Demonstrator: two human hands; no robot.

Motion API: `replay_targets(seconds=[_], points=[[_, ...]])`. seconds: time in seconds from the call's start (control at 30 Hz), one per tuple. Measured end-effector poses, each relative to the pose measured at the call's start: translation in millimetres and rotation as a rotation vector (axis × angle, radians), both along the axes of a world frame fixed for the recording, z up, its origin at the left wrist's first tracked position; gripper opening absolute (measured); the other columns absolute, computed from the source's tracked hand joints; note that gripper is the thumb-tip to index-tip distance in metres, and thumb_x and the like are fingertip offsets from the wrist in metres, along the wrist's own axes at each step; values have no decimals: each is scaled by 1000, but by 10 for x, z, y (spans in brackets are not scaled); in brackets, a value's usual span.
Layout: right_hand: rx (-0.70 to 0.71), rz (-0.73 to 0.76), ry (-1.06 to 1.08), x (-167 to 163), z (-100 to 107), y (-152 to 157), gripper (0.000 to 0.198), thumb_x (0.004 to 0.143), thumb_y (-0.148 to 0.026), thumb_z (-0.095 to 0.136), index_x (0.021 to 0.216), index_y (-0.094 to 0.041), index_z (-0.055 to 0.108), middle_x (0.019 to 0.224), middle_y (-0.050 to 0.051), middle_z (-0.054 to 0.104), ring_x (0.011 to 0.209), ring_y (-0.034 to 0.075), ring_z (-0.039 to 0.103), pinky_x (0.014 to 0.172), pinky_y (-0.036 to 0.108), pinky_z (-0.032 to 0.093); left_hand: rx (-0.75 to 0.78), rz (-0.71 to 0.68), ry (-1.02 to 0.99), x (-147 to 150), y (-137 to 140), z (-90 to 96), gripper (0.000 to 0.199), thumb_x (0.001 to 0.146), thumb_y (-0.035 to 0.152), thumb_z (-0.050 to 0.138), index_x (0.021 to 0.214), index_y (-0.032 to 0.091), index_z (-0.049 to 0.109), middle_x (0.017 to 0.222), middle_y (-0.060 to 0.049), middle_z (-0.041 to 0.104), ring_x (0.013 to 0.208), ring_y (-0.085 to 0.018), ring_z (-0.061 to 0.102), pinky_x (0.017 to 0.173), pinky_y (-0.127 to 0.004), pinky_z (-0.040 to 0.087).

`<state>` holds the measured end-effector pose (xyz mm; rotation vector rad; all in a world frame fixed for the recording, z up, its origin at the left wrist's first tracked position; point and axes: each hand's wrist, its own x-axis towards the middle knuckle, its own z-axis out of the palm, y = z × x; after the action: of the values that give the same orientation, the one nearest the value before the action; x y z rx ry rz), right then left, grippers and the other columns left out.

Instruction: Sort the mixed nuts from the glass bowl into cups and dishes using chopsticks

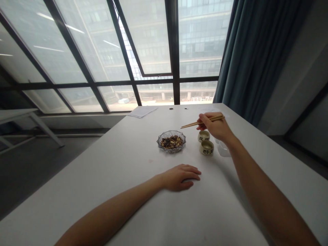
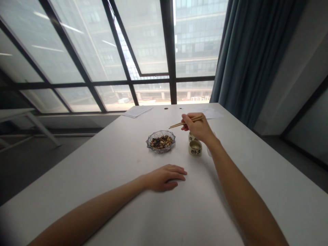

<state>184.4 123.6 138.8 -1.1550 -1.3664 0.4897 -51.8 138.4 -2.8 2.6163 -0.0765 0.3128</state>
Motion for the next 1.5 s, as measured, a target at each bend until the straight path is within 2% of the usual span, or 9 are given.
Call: replay_targets(seconds=[0.13,0.33,0.43,0.9,1.03,1.5], points=[[-18,113,-48,-194,-191,100,49,90,-60,66,78,-13,74,71,9,75,61,20,74,53,25,60,6,-2,-2,10,-1,-6,37,98,27,54,134,27,60,144,-8,60,137,-24,54,119,-38,38],[-87,188,-124,-420,-530,243,42,91,-54,64,75,-16,73,65,6,73,60,20,71,57,27,58,-2,-7,-9,9,2,-23,36,99,29,54,134,27,60,144,-8,61,137,-24,54,119,-38,37],[-103,220,-138,-487,-634,269,38,92,-49,63,73,-18,72,67,5,74,61,20,71,58,27,58,-2,-9,-11,5,2,-29,37,99,30,54,135,27,60,144,-8,60,137,-24,54,118,-38,38],[-167,193,-58,-536,-732,300,32,89,-45,66,70,-20,69,70,6,74,63,22,73,60,28,59,14,-7,-12,8,9,-49,37,99,29,53,135,24,61,146,-8,59,137,-24,53,119,-37,37],[-186,205,-16,-535,-767,329,30,88,-45,68,76,-19,73,69,7,75,66,23,74,61,29,60,2,-14,-13,10,6,-44,37,99,29,54,135,25,61,145,-8,60,137,-24,53,118,-37,38],[-149,229,-18,-542,-880,378,32,86,-51,69,78,-21,76,74,5,78,73,26,77,67,33,63,4,-8,-11,14,9,-43,37,99,28,53,134,25,62,146,-7,59,137,-23,53,119,-37,38]])
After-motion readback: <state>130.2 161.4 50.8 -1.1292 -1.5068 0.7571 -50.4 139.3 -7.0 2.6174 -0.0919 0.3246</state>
